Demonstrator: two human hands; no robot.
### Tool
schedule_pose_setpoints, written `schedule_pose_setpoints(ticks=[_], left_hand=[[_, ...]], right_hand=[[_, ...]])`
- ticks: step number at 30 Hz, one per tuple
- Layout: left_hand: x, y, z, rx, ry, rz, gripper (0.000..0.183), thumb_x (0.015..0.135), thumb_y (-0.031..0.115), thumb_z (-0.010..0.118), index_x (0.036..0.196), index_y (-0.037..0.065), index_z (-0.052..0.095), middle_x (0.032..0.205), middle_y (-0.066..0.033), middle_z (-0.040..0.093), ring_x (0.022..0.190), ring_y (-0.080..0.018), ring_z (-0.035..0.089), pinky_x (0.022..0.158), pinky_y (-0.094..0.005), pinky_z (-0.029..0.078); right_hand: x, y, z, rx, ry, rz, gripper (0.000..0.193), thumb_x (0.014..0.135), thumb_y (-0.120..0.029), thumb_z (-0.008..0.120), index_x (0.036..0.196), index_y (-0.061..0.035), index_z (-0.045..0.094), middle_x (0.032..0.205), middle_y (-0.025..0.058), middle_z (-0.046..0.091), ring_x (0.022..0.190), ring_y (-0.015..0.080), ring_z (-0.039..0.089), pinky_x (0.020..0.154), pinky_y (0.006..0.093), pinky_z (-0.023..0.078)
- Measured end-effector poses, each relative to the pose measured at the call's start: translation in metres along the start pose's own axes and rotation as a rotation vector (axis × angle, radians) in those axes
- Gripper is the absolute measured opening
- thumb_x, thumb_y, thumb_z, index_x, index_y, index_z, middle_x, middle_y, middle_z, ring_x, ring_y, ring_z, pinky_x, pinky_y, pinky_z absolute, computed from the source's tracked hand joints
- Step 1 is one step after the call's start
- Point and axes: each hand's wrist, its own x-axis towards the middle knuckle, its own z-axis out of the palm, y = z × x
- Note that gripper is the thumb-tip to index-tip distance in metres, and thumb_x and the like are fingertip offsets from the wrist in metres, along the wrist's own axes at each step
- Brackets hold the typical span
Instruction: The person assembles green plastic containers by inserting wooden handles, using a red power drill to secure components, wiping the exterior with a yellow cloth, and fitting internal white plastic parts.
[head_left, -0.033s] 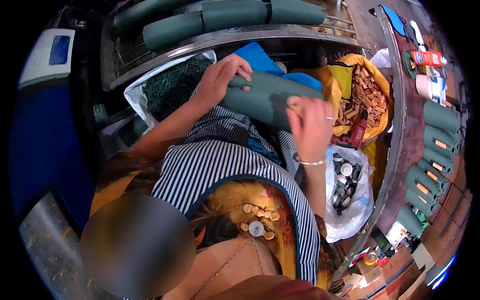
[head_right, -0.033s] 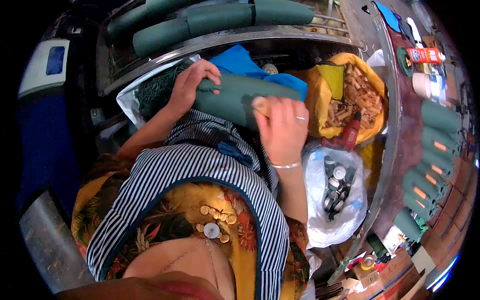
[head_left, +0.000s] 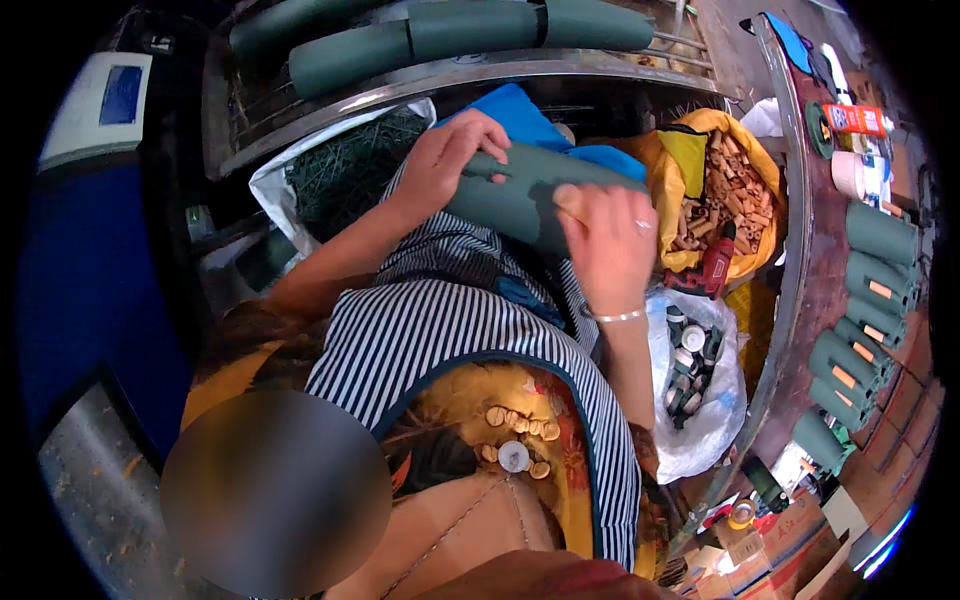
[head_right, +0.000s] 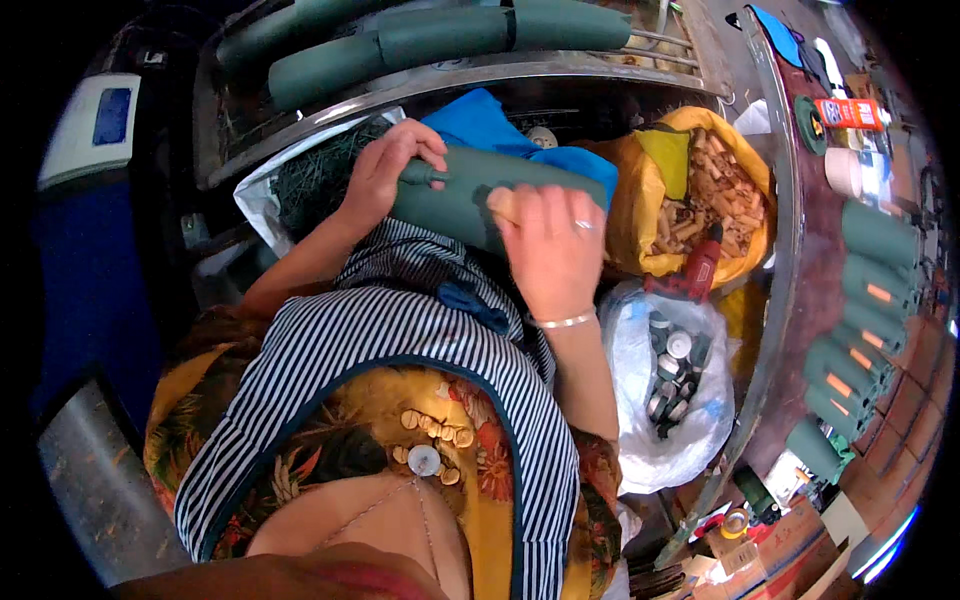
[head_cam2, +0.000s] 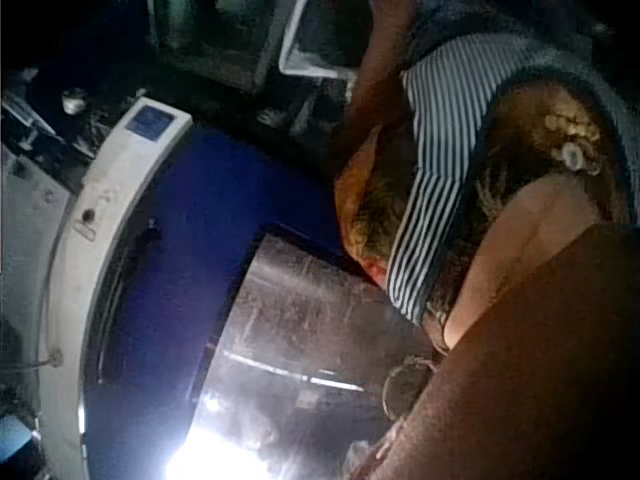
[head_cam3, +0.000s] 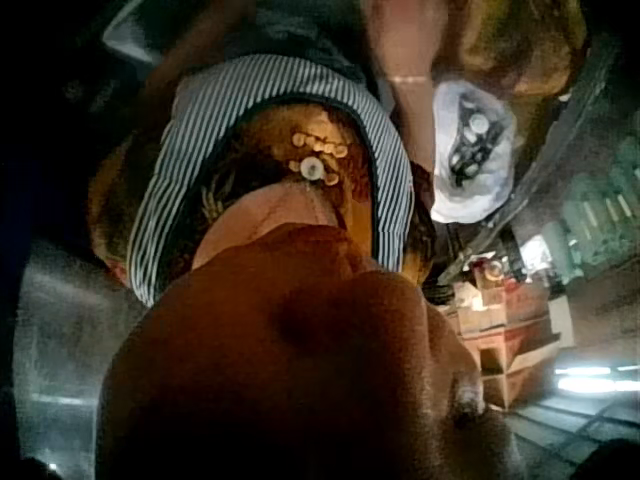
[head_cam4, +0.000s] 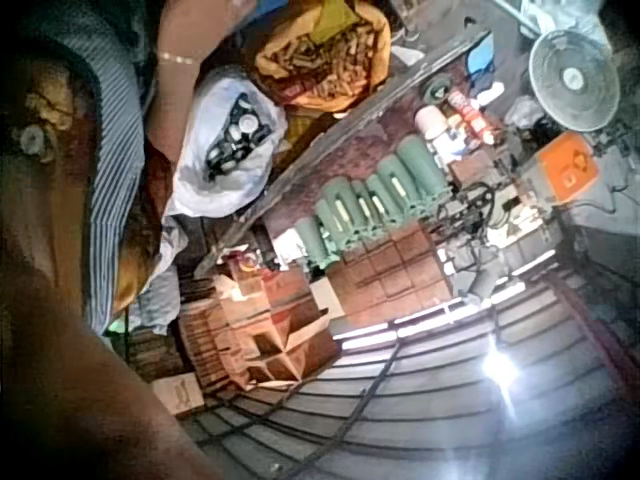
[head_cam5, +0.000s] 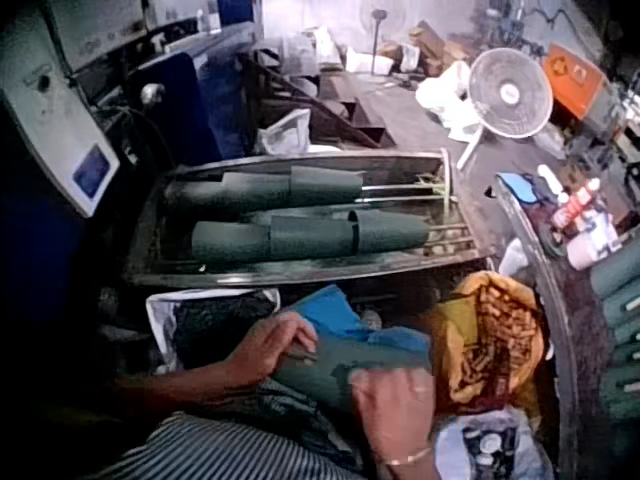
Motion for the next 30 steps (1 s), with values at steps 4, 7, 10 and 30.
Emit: schedule_pose_setpoints(ticks=[4, 7, 10, 30], left_hand=[[-0.014, 0.006, -0.005, 0.113, 0.013, 0.051, 0.032, 0.101, 0.021, 0.035, 0.099, -0.002, 0.057, 0.093, -0.0112, 0.063, 0.081, -0.018, 0.062, 0.087, -0.0318, 0.045], [-0.018, 0.007, -0.007, 0.215, 0.023, 0.115, 0.036, 0.102, 0.023, 0.031, 0.102, -0.002, 0.057, 0.095, -0.0115, 0.062, 0.087, -0.0181, 0.06, 0.086, -0.0314, 0.045], [-0.014, 0.007, 0.003, 0.257, 0.054, 0.24, 0.031, 0.101, 0.02, 0.035, 0.102, 0.001, 0.06, 0.101, -0.0123, 0.064, 0.091, -0.0204, 0.061, 0.089, -0.0332, 0.043], [-0.018, -0.004, 0.02, 0.453, -0.161, 0.198, 0.044, 0.098, 0.027, 0.037, 0.123, -0.004, 0.054, 0.116, -0.0186, 0.062, 0.11, -0.0291, 0.056, 0.1, -0.0392, 0.038]], right_hand=[[0.024, -0.018, 0.018, -0.005, -0.069, -0.231, 0.031, 0.076, -0.026, 0.068, 0.1, -0.0093, 0.058, 0.081, 0.0037, 0.053, 0.078, 0.0218, 0.056, 0.066, 0.0345, 0.047], [0.03, -0.024, 0.013, 0.034, -0.107, -0.302, 0.036, 0.073, -0.025, 0.069, 0.103, -0.0087, 0.058, 0.082, 0.0037, 0.055, 0.073, 0.0209, 0.059, 0.059, 0.0328, 0.048], [0.027, -0.024, 0.008, 0.027, -0.151, -0.298, 0.03, 0.077, -0.028, 0.066, 0.098, -0.0092, 0.056, 0.081, 0.0041, 0.056, 0.071, 0.0199, 0.06, 0.055, 0.032, 0.049], [-0.002, -0.015, 0.009, 0.364, -0.23, 0.165, 0.023, 0.08, -0.034, 0.064, 0.089, -0.0126, 0.064, 0.092, 0.0071, 0.066, 0.079, 0.0286, 0.065, 0.067, 0.0413, 0.052]])
